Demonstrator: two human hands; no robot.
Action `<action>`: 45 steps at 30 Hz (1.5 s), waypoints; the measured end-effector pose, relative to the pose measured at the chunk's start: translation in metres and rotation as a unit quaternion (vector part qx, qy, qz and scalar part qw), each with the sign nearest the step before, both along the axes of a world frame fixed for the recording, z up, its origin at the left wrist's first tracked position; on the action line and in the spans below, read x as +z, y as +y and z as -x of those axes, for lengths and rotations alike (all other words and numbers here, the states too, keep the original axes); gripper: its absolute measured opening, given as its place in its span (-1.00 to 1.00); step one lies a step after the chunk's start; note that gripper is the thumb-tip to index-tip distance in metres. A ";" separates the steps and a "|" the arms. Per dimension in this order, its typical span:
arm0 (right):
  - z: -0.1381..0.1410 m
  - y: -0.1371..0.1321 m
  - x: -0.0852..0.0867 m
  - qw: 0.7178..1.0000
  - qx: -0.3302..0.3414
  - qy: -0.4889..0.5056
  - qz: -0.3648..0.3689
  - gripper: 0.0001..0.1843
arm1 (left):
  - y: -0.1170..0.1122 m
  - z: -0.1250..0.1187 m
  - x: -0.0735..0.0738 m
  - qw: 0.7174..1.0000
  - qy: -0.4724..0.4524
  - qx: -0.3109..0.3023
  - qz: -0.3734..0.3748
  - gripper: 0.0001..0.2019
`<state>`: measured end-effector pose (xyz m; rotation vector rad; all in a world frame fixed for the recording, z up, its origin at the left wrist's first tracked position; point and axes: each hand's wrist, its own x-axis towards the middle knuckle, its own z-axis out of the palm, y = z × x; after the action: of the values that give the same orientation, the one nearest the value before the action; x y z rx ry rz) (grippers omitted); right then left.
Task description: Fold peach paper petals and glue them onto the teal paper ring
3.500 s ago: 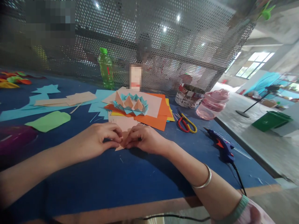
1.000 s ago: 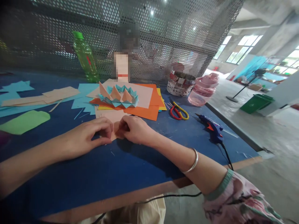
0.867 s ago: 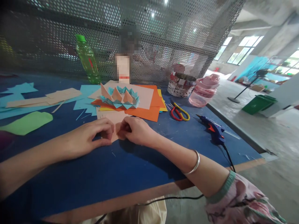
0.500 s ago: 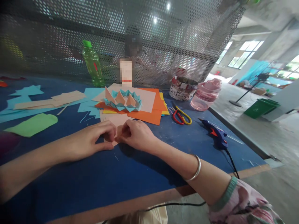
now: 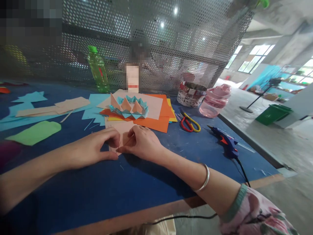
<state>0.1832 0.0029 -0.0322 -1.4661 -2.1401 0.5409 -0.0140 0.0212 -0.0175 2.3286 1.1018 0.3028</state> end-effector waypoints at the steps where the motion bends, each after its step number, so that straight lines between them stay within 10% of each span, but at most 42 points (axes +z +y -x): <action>1: -0.001 0.001 -0.001 1.000 0.001 0.004 0.002 -0.48 | 0.000 0.000 0.000 1.000 0.004 0.004 -0.003 -0.79; 26: -0.020 0.011 0.007 0.999 0.032 -0.010 -0.010 -0.91 | -0.007 -0.003 0.008 1.000 -0.014 0.016 0.004 -0.82; 45: -0.023 0.003 0.019 0.996 0.023 -0.087 -0.003 -0.76 | -0.011 -0.007 0.006 0.992 -0.030 0.013 -0.126 -0.93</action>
<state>0.2059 0.0060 -0.0129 -1.5133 -2.3120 0.4377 -0.0074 0.0105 -0.0118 2.5069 1.1192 0.5466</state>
